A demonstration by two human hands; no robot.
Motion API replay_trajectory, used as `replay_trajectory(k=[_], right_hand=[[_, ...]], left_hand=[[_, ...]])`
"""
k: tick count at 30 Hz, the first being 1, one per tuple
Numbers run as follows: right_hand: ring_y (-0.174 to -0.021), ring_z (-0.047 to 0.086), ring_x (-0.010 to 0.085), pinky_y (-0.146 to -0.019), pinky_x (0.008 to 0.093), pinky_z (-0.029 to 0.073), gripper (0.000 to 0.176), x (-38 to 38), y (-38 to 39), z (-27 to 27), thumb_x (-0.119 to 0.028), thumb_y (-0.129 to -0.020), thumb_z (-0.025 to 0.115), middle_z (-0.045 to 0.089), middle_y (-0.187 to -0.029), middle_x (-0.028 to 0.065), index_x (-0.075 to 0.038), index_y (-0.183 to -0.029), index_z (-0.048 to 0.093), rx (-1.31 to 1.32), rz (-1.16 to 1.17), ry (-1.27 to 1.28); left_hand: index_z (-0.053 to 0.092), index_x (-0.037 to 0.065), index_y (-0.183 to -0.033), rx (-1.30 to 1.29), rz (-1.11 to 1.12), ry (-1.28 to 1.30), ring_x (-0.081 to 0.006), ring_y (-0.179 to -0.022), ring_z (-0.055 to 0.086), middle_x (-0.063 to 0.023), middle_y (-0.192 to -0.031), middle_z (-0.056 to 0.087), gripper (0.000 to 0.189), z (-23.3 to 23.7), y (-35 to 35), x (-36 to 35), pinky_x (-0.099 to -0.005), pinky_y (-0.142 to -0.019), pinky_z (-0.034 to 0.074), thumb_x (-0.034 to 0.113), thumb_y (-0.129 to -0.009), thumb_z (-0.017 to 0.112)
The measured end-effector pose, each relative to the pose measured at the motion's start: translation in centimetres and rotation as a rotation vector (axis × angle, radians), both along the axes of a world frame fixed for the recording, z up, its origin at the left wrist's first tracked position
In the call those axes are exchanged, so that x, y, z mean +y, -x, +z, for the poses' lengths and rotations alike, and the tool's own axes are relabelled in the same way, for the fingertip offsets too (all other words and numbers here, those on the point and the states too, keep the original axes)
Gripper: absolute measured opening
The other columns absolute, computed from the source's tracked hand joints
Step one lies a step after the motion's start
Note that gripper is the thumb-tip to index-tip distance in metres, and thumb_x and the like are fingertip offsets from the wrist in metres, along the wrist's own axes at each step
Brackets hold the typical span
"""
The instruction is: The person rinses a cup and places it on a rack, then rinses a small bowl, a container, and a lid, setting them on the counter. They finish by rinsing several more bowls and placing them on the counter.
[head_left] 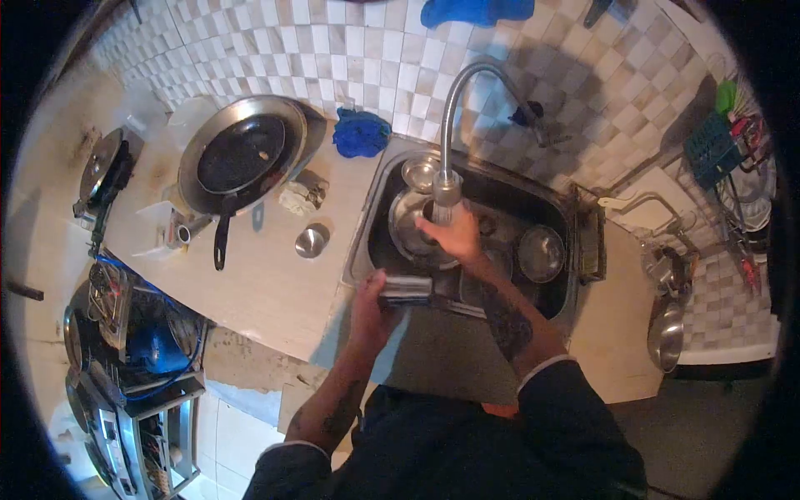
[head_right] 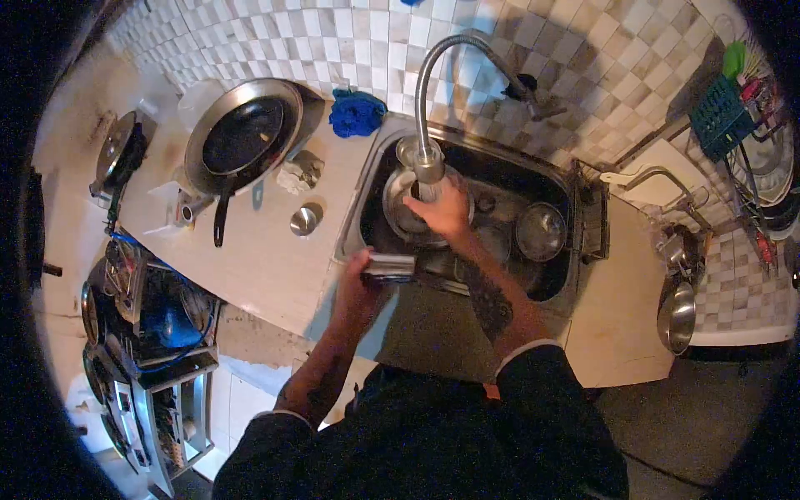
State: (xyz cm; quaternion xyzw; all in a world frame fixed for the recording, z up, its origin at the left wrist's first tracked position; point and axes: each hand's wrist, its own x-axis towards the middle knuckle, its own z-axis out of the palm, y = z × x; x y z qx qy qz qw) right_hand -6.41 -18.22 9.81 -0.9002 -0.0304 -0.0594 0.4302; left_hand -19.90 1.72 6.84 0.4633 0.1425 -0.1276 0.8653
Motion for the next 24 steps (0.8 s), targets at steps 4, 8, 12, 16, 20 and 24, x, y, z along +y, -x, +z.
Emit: replay_trajectory(k=[4,8,12,16,20,24], right_hand=[[-0.105,0.063,0.031,-0.093,0.0417,0.049,0.059,0.1,0.9,0.8,-0.033,-0.069,0.086,0.066,-0.112,0.0169,-0.004,-0.116,0.064,-0.27,0.069,0.009],[-0.112,0.06,0.0388,-0.098,0.0475,0.045,0.06,-0.9,-0.5,0.5,-0.045,-0.067,0.083,0.062,-0.119,0.0245,-0.007,-0.111,0.069,-0.177,0.063,0.112],[-0.104,0.063,0.0343,-0.093,0.0448,0.047,0.057,-1.7,0.0,1.0,-0.045,-0.07,0.082,0.065,-0.112,0.0202,-0.008,-0.111,0.068,-0.131,0.102,0.261],[-0.102,0.063,0.033,-0.091,0.0435,0.049,0.057,-3.0,-0.1,2.0,-0.045,-0.072,0.08,0.067,-0.108,0.0179,-0.007,-0.113,0.068,-0.035,0.234,0.17],[-0.104,0.061,0.0355,-0.09,0.0442,0.049,0.055,-2.5,0.2,1.2,-0.041,-0.073,0.079,0.065,-0.107,0.0188,-0.005,-0.113,0.064,-0.338,0.387,0.357],[-0.104,0.061,0.0377,-0.091,0.0479,0.049,0.06,-6.0,0.4,0.2,-0.045,-0.073,0.079,0.062,-0.111,0.0208,-0.005,-0.115,0.063,-0.162,0.052,0.256]], left_hand=[[0.054,0.007,-0.123,0.172,0.117,0.144,-0.022,-0.1,0.061,-0.0086,-0.108,0.061,0.036,1.2,1.0,-0.1,-0.0363,-0.087,0.05,0.027,-0.095,0.063],[0.054,0.006,-0.122,0.158,0.12,0.198,-0.0218,-0.103,0.06,-0.0088,-0.109,0.06,0.034,1.6,-0.4,-0.2,-0.0349,-0.088,0.05,0.024,-0.095,0.063],[0.054,0.005,-0.12,-0.249,-0.015,-0.338,-0.0206,-0.102,0.059,-0.0073,-0.107,0.059,0.032,-2.9,-0.1,-0.9,-0.0345,-0.088,0.049,0.023,-0.095,0.063],[0.054,0.006,-0.12,0.082,0.074,0.279,-0.0186,-0.1,0.059,-0.0053,-0.106,0.059,0.03,-0.3,-1.5,-2.4,-0.0343,-0.086,0.049,0.021,-0.095,0.062],[0.05,0.004,-0.128,-0.126,-0.034,-0.198,-0.0201,-0.105,0.058,-0.0104,-0.117,0.058,0.037,-0.2,-3.2,-3.6,-0.0348,-0.091,0.047,0.016,-0.095,0.061],[0.047,0.002,-0.131,-0.368,-0.071,-0.62,-0.0265,-0.109,0.058,-0.0127,-0.126,0.057,0.057,-4.5,-8.7,-6.3,-0.04,-0.091,0.048,0.018,-0.084,0.076]])
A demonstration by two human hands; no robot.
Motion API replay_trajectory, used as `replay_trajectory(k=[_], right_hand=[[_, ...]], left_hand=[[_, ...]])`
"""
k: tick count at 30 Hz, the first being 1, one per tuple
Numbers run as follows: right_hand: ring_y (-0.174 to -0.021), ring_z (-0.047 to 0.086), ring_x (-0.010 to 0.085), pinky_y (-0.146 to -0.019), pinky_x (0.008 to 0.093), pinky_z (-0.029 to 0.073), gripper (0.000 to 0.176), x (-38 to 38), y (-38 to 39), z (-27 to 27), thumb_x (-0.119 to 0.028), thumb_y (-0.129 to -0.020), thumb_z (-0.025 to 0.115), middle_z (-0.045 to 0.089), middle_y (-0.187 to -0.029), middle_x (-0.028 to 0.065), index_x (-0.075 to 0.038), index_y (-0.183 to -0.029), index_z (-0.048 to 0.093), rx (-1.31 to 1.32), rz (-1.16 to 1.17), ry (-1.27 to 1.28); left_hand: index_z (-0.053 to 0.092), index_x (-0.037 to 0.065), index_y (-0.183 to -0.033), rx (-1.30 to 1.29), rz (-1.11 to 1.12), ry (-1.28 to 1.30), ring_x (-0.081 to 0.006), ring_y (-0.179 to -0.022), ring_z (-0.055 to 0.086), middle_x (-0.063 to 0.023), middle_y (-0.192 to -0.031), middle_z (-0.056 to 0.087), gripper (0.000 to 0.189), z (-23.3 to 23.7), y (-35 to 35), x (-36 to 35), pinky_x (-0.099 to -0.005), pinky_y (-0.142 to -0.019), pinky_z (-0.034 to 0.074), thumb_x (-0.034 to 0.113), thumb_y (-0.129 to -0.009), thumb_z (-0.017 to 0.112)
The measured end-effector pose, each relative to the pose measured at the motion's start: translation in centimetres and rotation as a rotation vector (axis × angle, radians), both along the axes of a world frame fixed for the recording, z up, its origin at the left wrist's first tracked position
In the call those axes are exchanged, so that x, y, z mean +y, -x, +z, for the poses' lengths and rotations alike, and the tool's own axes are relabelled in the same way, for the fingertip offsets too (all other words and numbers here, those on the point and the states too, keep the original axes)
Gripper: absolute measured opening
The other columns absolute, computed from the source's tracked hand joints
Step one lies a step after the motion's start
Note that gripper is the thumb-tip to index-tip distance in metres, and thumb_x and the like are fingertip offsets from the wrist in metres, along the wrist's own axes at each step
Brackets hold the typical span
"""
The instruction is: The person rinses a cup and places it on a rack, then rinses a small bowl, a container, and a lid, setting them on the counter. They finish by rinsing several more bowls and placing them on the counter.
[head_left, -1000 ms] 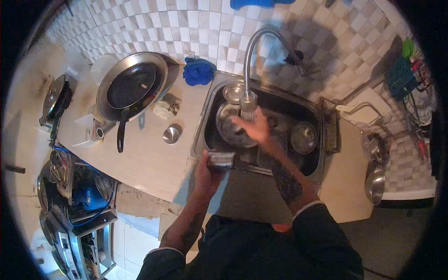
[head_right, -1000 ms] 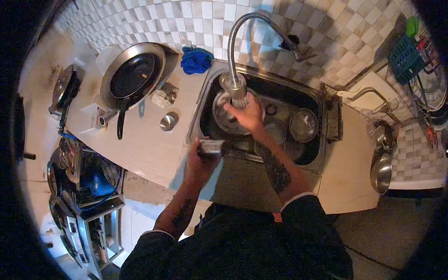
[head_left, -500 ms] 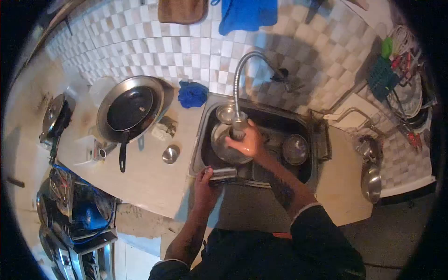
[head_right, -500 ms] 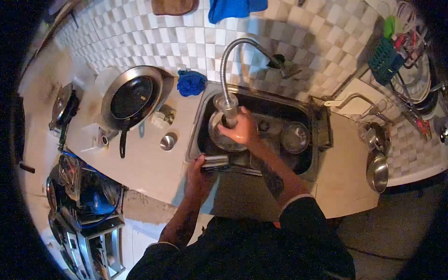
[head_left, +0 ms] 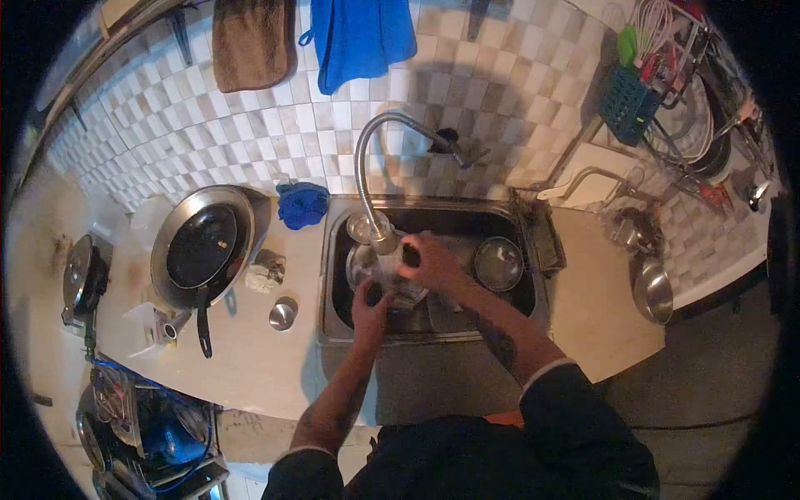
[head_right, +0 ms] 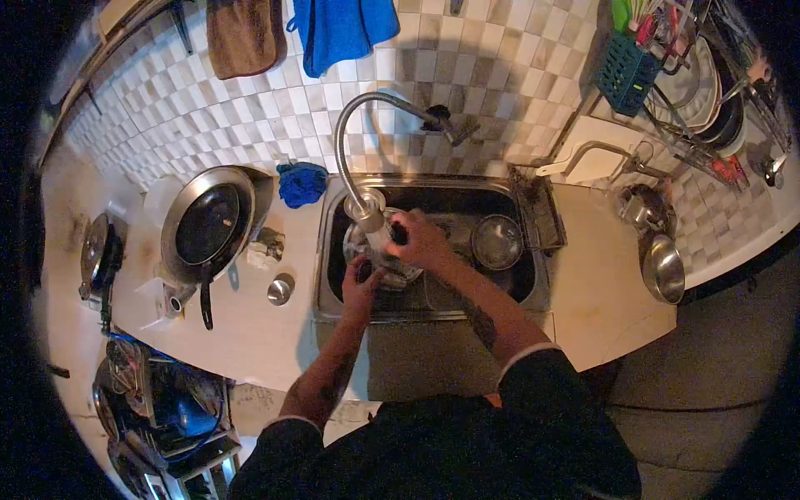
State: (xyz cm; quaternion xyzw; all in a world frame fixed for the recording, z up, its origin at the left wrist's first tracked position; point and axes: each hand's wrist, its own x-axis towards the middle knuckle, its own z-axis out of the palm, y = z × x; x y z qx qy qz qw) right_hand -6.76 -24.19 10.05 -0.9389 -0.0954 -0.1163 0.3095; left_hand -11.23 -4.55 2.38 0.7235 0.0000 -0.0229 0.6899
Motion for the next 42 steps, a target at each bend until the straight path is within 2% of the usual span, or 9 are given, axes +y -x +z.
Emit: replay_trajectory(k=[5,7,12,18,20,23,34,37,42], right_hand=[[-0.107,0.06,0.0398,-0.094,0.0465,0.048,0.052,-6.6,2.3,-5.8,-0.035,-0.083,0.074,0.062,-0.118,0.0202,-0.002,-0.121,0.059,0.208,-0.545,-0.739],[-0.114,0.058,0.0401,-0.096,0.0463,0.047,0.048,-6.2,6.8,-0.8,-0.026,-0.088,0.07,0.059,-0.13,0.018,-0.004,-0.128,0.056,0.177,-0.005,-0.179],[-0.133,0.043,0.0224,-0.113,0.0396,0.039,0.069,-5.6,9.2,-3.2,-0.003,-0.09,0.066,0.043,-0.147,0.0136,-0.003,-0.149,0.03,0.27,0.095,-0.876],[-0.129,0.049,0.0277,-0.108,0.0423,0.041,0.069,-4.2,5.6,-4.5,-0.019,-0.09,0.07,0.045,-0.144,0.0163,-0.005,-0.148,0.035,0.233,0.217,-0.589],[-0.128,0.049,0.0305,-0.108,0.0433,0.039,0.072,-2.5,6.6,-0.1,-0.024,-0.085,0.074,0.045,-0.142,0.0174,-0.005,-0.145,0.039,0.399,0.093,-1.194],[-0.124,0.048,0.0343,-0.108,0.0435,0.037,0.075,-5.2,7.3,3.9,-0.025,-0.074,0.08,0.048,-0.135,0.0176,-0.006,-0.138,0.045,-0.151,0.055,-0.364],[-0.081,0.062,0.0225,-0.076,0.0382,0.051,0.057,-37.1,24.3,53.6,-0.033,-0.066,0.086,0.066,-0.092,0.0123,-0.002,-0.108,0.063,-1.241,-0.393,0.11],[-0.115,0.057,0.0384,-0.1,0.0519,0.043,0.059,-50.7,26.0,63.4,-0.044,-0.083,0.071,0.06,-0.123,0.027,0.001,-0.121,0.061,-1.428,-0.985,1.24],[-0.102,0.062,0.0276,-0.09,0.0402,0.049,0.066,-57.9,26.8,69.2,-0.044,-0.076,0.077,0.064,-0.113,0.0179,-0.001,-0.123,0.06,-0.808,-0.806,0.324]], left_hand=[[0.056,0.002,-0.12,-0.409,-0.117,-0.223,-0.0276,-0.106,0.059,-0.0124,-0.119,0.06,0.057,1.0,-5.3,-2.8,-0.0409,-0.094,0.048,0.024,-0.076,0.084],[0.057,0.002,-0.119,-0.255,-0.154,-0.474,-0.0279,-0.107,0.06,-0.0136,-0.117,0.061,0.059,-0.9,-6.1,-1.0,-0.0412,-0.095,0.048,0.027,-0.074,0.086],[0.054,0.0,-0.126,-0.502,-0.072,-0.301,-0.0298,-0.108,0.059,-0.015,-0.117,0.061,0.068,0.4,-6.0,-3.0,-0.0423,-0.095,0.047,0.024,-0.072,0.087],[0.053,-0.004,-0.117,-0.397,-0.009,-0.012,-0.0254,-0.102,0.057,-0.0145,-0.108,0.059,0.055,-2.5,-5.5,-5.3,-0.0426,-0.093,0.047,0.019,-0.076,0.082],[0.05,-0.004,-0.119,-0.216,-0.136,0.182,-0.0239,-0.106,0.056,-0.0135,-0.111,0.058,0.057,0.5,-4.2,-6.3,-0.0417,-0.094,0.046,0.017,-0.076,0.081],[0.051,-0.002,-0.124,-0.451,-0.147,0.012,-0.0222,-0.114,0.053,-0.0116,-0.118,0.056,0.055,-1.1,-5.2,-6.9,-0.0389,-0.098,0.045,0.014,-0.08,0.08],[0.056,-0.006,-0.12,-0.151,0.179,0.265,-0.0265,-0.101,0.061,-0.015,-0.107,0.066,0.058,-10.0,-7.5,-7.7,-0.0392,-0.091,0.049,0.017,-0.074,0.085],[0.055,-0.006,-0.117,-0.219,0.423,0.135,-0.0256,-0.094,0.061,-0.0154,-0.106,0.065,0.057,-6.5,-7.1,-7.3,-0.0384,-0.084,0.051,0.017,-0.075,0.085],[0.053,-0.004,-0.118,-0.183,0.27,0.359,-0.0258,-0.088,0.062,-0.0105,-0.098,0.062,0.047,-2.3,-7.4,-6.4,-0.0396,-0.075,0.055,0.016,-0.081,0.075]])
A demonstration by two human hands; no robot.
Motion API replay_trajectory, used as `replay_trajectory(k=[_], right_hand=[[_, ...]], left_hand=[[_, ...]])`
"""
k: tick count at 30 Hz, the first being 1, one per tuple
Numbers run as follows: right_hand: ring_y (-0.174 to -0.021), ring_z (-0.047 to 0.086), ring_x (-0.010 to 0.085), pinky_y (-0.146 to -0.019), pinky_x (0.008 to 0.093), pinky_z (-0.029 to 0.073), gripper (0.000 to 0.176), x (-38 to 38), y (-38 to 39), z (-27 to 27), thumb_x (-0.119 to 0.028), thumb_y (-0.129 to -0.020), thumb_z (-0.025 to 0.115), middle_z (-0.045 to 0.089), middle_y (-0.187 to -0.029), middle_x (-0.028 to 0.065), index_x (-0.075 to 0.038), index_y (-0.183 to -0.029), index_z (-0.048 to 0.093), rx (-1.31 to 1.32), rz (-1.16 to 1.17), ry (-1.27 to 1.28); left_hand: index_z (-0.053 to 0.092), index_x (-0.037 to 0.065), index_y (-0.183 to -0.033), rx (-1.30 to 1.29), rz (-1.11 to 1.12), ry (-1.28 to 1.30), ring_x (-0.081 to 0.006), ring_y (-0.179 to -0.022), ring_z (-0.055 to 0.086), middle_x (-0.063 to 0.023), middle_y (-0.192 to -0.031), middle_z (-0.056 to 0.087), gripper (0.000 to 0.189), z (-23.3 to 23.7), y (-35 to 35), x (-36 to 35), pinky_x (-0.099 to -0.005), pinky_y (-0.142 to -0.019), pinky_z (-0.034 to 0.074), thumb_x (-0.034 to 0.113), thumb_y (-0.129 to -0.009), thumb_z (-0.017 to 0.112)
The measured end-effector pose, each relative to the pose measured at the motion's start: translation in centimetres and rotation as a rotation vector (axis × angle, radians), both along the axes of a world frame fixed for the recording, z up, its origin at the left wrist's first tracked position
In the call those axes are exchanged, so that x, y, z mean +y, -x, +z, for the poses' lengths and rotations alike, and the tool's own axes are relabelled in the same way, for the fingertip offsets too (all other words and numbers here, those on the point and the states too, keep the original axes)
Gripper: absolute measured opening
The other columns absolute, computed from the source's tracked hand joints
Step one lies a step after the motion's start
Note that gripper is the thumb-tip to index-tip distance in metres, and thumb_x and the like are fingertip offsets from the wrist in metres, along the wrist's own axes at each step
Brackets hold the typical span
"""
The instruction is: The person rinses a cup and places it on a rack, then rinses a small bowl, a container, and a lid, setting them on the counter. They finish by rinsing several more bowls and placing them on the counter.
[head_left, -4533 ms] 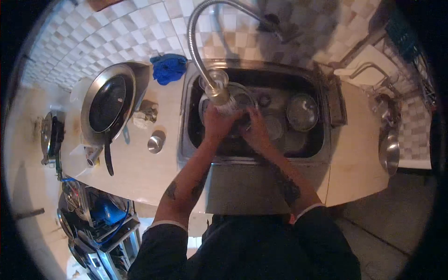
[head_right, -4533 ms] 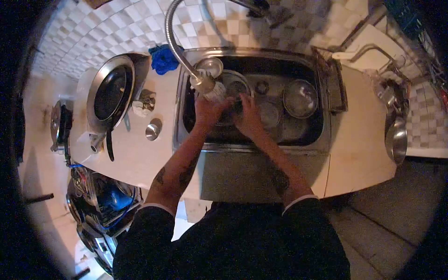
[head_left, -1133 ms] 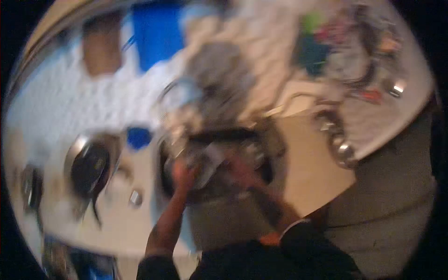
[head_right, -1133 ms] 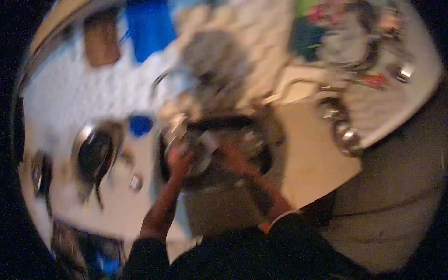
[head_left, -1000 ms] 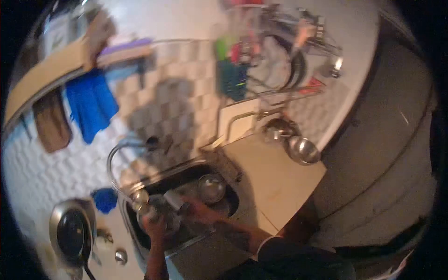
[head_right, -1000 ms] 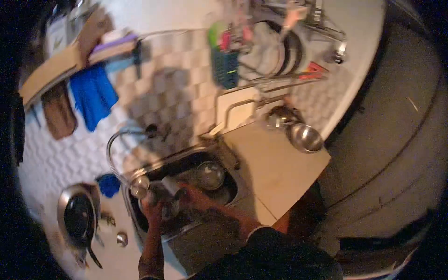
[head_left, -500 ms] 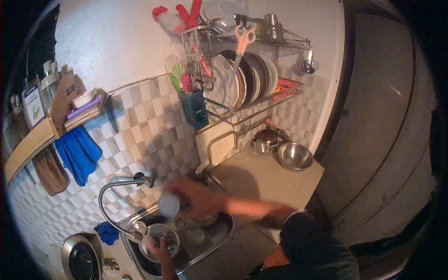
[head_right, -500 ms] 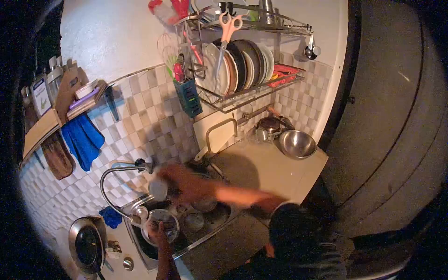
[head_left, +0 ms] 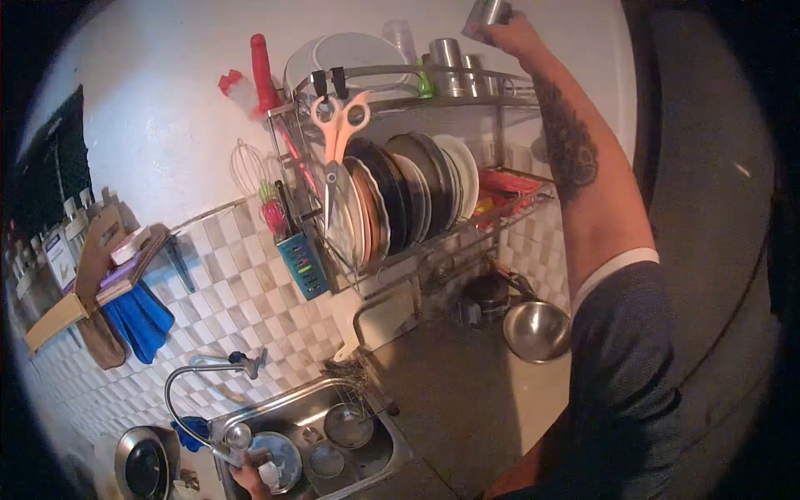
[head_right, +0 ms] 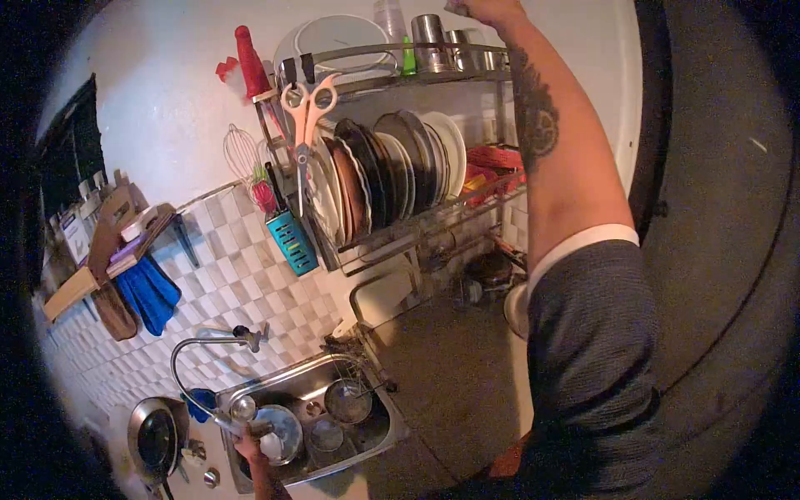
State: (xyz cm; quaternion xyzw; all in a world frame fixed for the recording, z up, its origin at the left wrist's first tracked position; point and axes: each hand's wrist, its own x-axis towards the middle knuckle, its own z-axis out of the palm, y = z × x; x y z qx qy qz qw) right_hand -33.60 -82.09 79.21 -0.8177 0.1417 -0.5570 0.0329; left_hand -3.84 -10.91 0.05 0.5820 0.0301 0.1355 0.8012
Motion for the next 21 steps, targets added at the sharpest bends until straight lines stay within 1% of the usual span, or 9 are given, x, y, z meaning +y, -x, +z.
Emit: replay_trajectory(k=[2,4,8,9,12,14,17,19,21], right_hand=[[-0.093,0.066,0.0224,-0.084,0.0365,0.052,0.062,-0.1,-1.2,-0.2,-0.04,-0.071,0.082,0.07,-0.102,0.0136,0.002,-0.114,0.066,0.039,0.144,-0.103],[-0.093,0.066,0.0232,-0.085,0.0387,0.051,0.061,-4.3,-5.4,-0.6,-0.039,-0.069,0.083,0.07,-0.104,0.0143,0.003,-0.111,0.068,-0.026,-0.135,-0.037],[-0.102,0.062,0.0266,-0.099,0.0418,0.044,0.054,-0.1,-3.5,-2.7,-0.048,-0.082,0.068,0.068,-0.103,0.0167,-0.004,-0.114,0.068,0.558,-0.115,-0.23],[-0.112,0.058,0.0293,-0.104,0.0429,0.04,0.05,-1.0,-3.1,-2.6,-0.047,-0.089,0.057,0.063,-0.117,0.0183,-0.007,-0.119,0.066,0.619,-0.063,-0.149],[-0.114,0.056,0.0289,-0.101,0.042,0.041,0.048,-2.4,-3.9,-5.3,-0.044,-0.091,0.058,0.059,-0.124,0.0165,-0.006,-0.12,0.064,-0.046,0.031,0.12],[-0.107,0.058,0.0265,-0.095,0.0407,0.044,0.048,4.6,-3.4,-13.4,-0.044,-0.091,0.06,0.061,-0.117,0.014,-0.006,-0.12,0.061,-0.24,0.296,0.227],[-0.096,0.062,0.0227,-0.086,0.0389,0.05,0.049,17.3,-5.3,-31.0,-0.044,-0.092,0.064,0.064,-0.105,0.0104,-0.006,-0.121,0.056,0.243,1.132,-0.31],[-0.117,0.058,0.0374,-0.099,0.047,0.045,0.076,28.3,-0.9,-34.5,-0.041,-0.073,0.081,0.06,-0.124,0.0219,-0.001,-0.132,0.053,0.86,0.957,-0.407],[-0.117,0.058,0.0374,-0.099,0.0485,0.046,0.077,29.7,-3.9,-44.6,-0.038,-0.077,0.078,0.058,-0.127,0.0204,-0.005,-0.138,0.048,0.559,1.183,-0.173]], left_hand=[[0.056,0.001,-0.11,0.112,-0.109,0.157,-0.0235,-0.073,0.062,-0.0084,-0.091,0.063,0.039,-0.9,1.4,0.1,-0.0355,-0.062,0.052,0.034,-0.09,0.062],[0.059,0.008,-0.101,0.318,-0.031,0.461,-0.0214,-0.047,0.052,-0.006,-0.073,0.061,0.043,-0.8,1.5,-1.4,-0.0308,-0.043,0.044,0.047,-0.096,0.043],[0.061,0.01,-0.1,0.329,-0.199,0.648,-0.0234,-0.061,0.06,-0.006,-0.079,0.064,0.034,1.6,5.9,-5.2,-0.0339,-0.048,0.05,0.038,-0.091,0.045],[0.061,0.012,-0.102,0.373,-0.174,0.72,-0.0224,-0.065,0.061,-0.0043,-0.083,0.064,0.033,1.6,6.4,-6.1,-0.0343,-0.051,0.052,0.04,-0.091,0.045],[0.064,0.014,-0.103,0.561,-0.196,0.807,-0.021,-0.069,0.063,-0.0037,-0.086,0.068,0.034,6.2,8.7,-9.5,-0.0338,-0.055,0.056,0.041,-0.091,0.047],[0.066,0.014,-0.107,0.438,-0.434,0.842,-0.0228,-0.07,0.067,-0.0098,-0.088,0.07,0.038,7.5,10.0,-12.2,-0.033,-0.057,0.058,0.042,-0.091,0.046],[0.063,0.009,-0.112,0.417,-0.655,0.743,-0.025,-0.063,0.064,-0.0139,-0.089,0.069,0.046,12.2,13.1,-17.8,-0.0331,-0.055,0.055,0.045,-0.092,0.043],[0.062,0.01,-0.114,0.413,-0.629,0.59,-0.0236,-0.058,0.06,-0.0124,-0.084,0.069,0.046,16.6,15.7,-22.3,-0.0292,-0.046,0.046,0.045,-0.096,0.038],[0.061,0.008,-0.112,0.305,-0.748,0.534,-0.0241,-0.062,0.063,-0.0116,-0.085,0.069,0.052,20.9,17.9,-24.6,-0.0298,-0.051,0.051,0.052,-0.098,0.038]])
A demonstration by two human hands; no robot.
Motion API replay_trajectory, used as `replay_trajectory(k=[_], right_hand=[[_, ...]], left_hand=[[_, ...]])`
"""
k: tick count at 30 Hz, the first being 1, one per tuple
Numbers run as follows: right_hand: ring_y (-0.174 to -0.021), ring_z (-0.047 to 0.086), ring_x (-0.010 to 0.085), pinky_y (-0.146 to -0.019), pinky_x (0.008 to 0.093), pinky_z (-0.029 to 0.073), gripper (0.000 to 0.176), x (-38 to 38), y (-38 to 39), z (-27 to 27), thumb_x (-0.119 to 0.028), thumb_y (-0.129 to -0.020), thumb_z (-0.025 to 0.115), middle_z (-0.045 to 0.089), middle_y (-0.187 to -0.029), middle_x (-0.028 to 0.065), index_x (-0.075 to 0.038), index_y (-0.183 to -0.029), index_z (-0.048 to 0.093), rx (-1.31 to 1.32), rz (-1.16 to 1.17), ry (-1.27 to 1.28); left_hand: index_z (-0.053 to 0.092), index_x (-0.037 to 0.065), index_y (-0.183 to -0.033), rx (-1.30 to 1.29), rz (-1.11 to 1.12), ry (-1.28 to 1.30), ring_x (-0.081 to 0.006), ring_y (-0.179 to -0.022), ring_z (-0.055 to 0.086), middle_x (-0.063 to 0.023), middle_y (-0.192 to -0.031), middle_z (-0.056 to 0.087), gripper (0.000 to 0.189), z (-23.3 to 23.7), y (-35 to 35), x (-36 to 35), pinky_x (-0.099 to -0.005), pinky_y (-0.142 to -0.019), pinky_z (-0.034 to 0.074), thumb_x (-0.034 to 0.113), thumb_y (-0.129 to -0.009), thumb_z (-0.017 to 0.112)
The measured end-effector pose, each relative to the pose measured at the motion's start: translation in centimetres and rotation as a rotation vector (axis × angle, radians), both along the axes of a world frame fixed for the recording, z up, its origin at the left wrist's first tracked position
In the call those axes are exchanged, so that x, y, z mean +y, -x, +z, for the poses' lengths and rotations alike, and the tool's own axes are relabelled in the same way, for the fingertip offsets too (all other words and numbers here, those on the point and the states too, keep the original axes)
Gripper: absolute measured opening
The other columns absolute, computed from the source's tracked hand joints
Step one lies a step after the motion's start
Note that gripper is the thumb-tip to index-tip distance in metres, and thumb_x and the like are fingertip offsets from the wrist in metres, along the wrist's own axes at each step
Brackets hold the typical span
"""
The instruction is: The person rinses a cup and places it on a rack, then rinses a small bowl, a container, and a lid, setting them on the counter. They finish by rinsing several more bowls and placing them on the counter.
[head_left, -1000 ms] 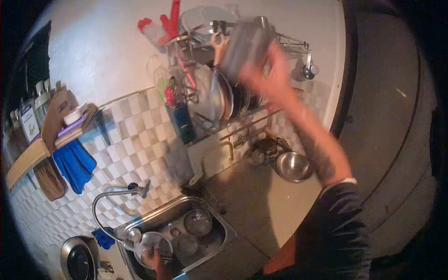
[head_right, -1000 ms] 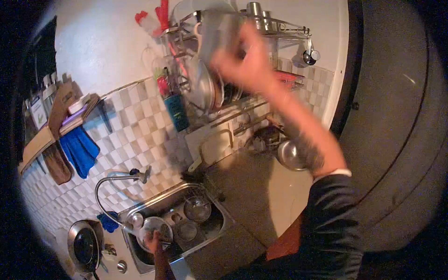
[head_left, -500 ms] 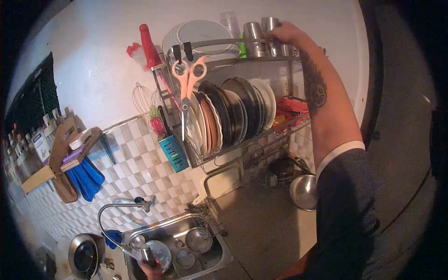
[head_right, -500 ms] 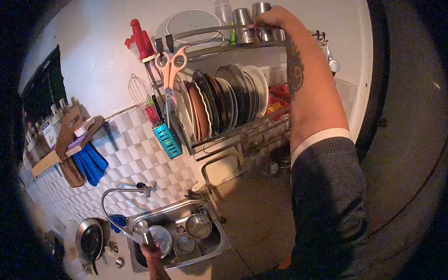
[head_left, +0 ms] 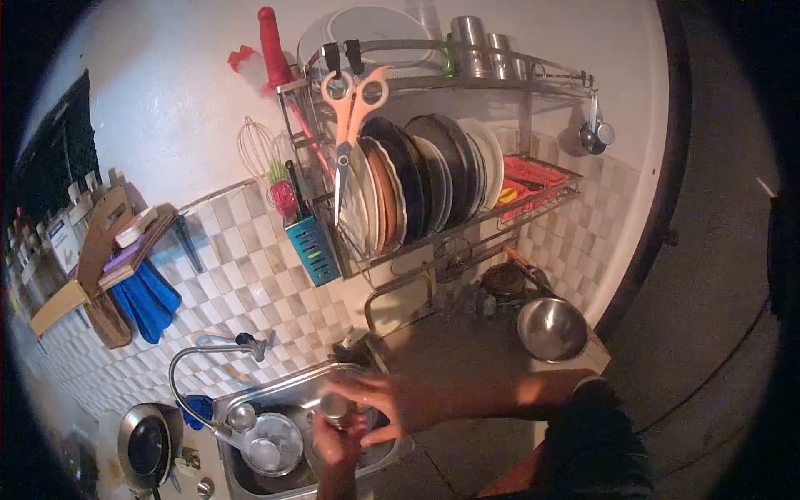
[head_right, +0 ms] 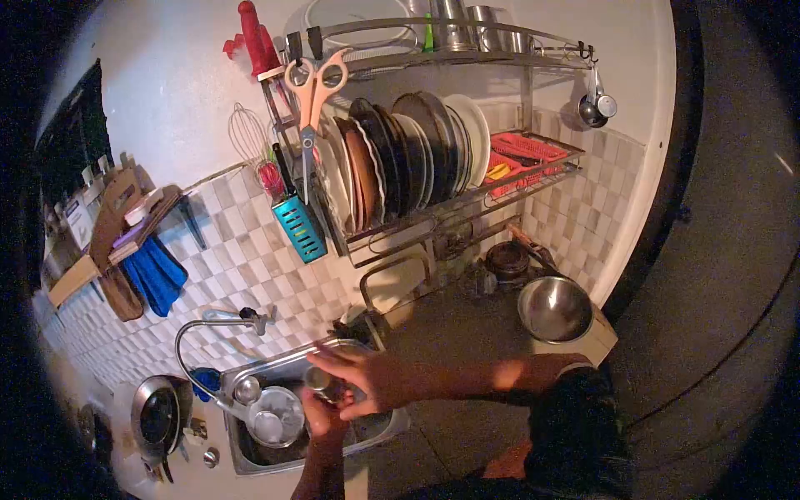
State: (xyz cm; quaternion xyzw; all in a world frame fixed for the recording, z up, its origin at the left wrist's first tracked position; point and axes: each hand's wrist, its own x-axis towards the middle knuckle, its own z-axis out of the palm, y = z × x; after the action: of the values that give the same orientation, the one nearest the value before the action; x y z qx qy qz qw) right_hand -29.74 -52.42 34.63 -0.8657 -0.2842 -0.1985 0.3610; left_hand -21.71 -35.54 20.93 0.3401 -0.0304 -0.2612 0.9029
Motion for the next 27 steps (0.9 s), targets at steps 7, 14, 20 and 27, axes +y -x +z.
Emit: replay_trajectory(k=[7,14,20,27], right_hand=[[-0.101,0.061,0.0331,-0.086,0.0422,0.051,0.059,-3.1,1.2,6.3,-0.031,-0.071,0.081,0.06,-0.12,0.0145,-0.01,-0.12,0.057,-0.152,-0.102,0.154],[-0.1,0.063,0.0297,-0.081,0.0387,0.053,0.057,-26.3,3.6,31.9,-0.032,-0.072,0.082,0.06,-0.122,0.0122,-0.011,-0.121,0.06,-0.743,-1.187,0.539],[-0.101,0.063,0.0299,-0.084,0.0388,0.052,0.049,-34.6,3.8,32.3,-0.028,-0.078,0.077,0.061,-0.12,0.0124,-0.012,-0.121,0.061,-0.274,-1.392,0.579],[-0.102,0.063,0.03,-0.088,0.0391,0.051,0.039,-20.4,8.7,18.7,-0.024,-0.085,0.071,0.063,-0.118,0.0126,-0.012,-0.121,0.063,-0.587,-1.047,0.766]], left_hand=[[0.055,0.007,-0.123,-0.019,-0.25,0.079,-0.0235,-0.075,0.067,-0.0169,-0.093,0.069,0.064,8.2,2.2,-1.9,-0.0256,-0.062,0.052,0.062,-0.098,0.037],[0.052,0.008,-0.131,-0.154,-0.039,-0.138,-0.0228,-0.107,0.058,-0.0105,-0.118,0.062,0.063,1.1,0.3,1.5,-0.0414,-0.092,0.046,0.061,-0.098,0.042],[0.058,0.007,-0.117,-0.053,0.251,-0.379,-0.0221,-0.095,0.06,-0.0077,-0.104,0.062,0.048,-8.1,1.8,9.1,-0.0401,-0.086,0.047,0.05,-0.098,0.049],[0.057,0.005,-0.096,-0.278,0.561,-0.819,-0.0105,-0.076,0.057,-0.0012,-0.083,0.058,0.016,-12.2,-1.6,21.9,-0.0276,-0.066,0.049,0.02,-0.101,0.057]])
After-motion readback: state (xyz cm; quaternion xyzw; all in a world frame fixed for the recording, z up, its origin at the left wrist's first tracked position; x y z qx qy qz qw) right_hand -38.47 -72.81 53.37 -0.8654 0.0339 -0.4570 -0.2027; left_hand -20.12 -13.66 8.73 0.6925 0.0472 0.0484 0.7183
